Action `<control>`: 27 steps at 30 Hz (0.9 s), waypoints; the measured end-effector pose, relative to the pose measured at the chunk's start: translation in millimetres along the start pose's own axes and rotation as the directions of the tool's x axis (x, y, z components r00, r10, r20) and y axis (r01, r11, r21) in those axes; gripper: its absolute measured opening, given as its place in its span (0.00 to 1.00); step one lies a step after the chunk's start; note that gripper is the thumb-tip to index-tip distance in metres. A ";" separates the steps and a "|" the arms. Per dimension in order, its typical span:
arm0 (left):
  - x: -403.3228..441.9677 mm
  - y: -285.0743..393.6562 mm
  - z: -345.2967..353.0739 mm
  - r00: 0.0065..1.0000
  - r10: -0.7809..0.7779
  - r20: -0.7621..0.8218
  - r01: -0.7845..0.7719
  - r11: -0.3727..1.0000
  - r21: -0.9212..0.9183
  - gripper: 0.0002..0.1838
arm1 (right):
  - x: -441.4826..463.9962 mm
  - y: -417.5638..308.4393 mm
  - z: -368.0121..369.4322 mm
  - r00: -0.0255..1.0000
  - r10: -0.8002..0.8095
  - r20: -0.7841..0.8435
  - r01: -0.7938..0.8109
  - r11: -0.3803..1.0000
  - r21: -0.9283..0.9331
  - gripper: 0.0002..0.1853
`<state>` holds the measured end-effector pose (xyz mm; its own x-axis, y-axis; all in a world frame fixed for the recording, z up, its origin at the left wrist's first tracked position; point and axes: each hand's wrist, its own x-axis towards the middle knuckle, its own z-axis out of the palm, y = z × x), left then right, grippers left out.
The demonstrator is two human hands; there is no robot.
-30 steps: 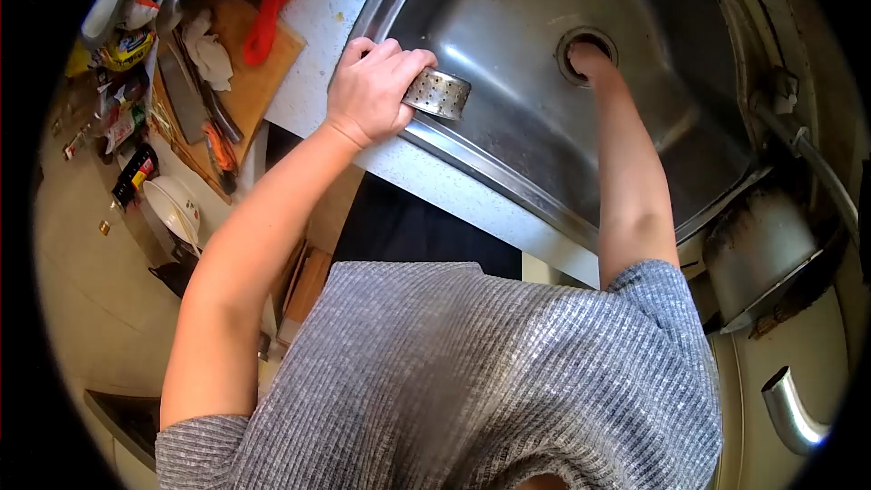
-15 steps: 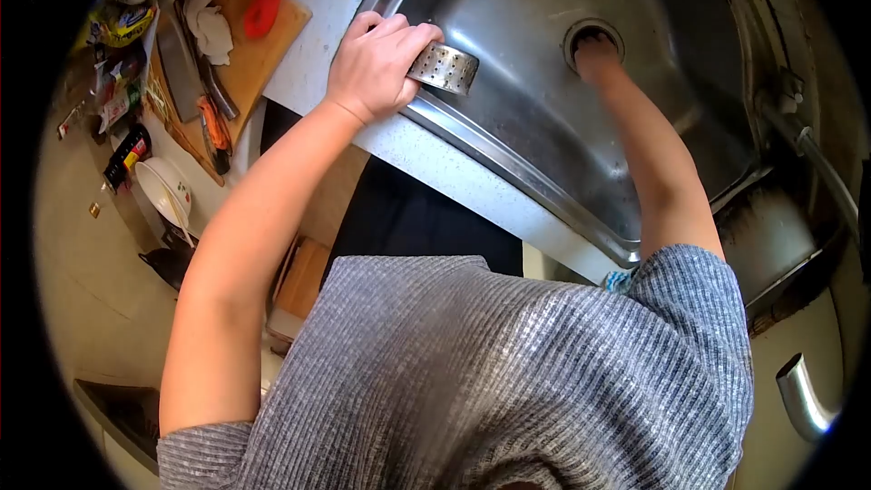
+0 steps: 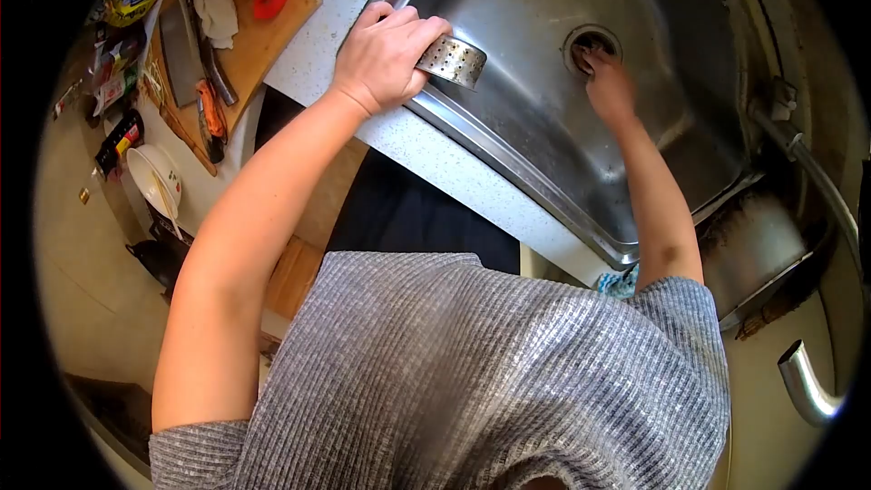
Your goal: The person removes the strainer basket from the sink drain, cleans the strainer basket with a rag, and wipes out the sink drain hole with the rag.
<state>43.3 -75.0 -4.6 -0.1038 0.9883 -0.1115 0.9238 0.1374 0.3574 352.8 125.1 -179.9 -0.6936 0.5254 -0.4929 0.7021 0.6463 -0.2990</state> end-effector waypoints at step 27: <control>2.2 1.7 -0.3 1.000 -0.005 0.004 0.005 1.000 -0.002 0.21 | 102.1 42.0 72.6 0.855 0.223 0.469 -0.247 0.969 -0.011 0.14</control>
<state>44.5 -72.6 -4.0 -0.1067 0.9874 -0.1171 0.9225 0.1423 0.3587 323.1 165.7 -302.0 -0.3605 0.3338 -0.8710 0.8499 0.5024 -0.1593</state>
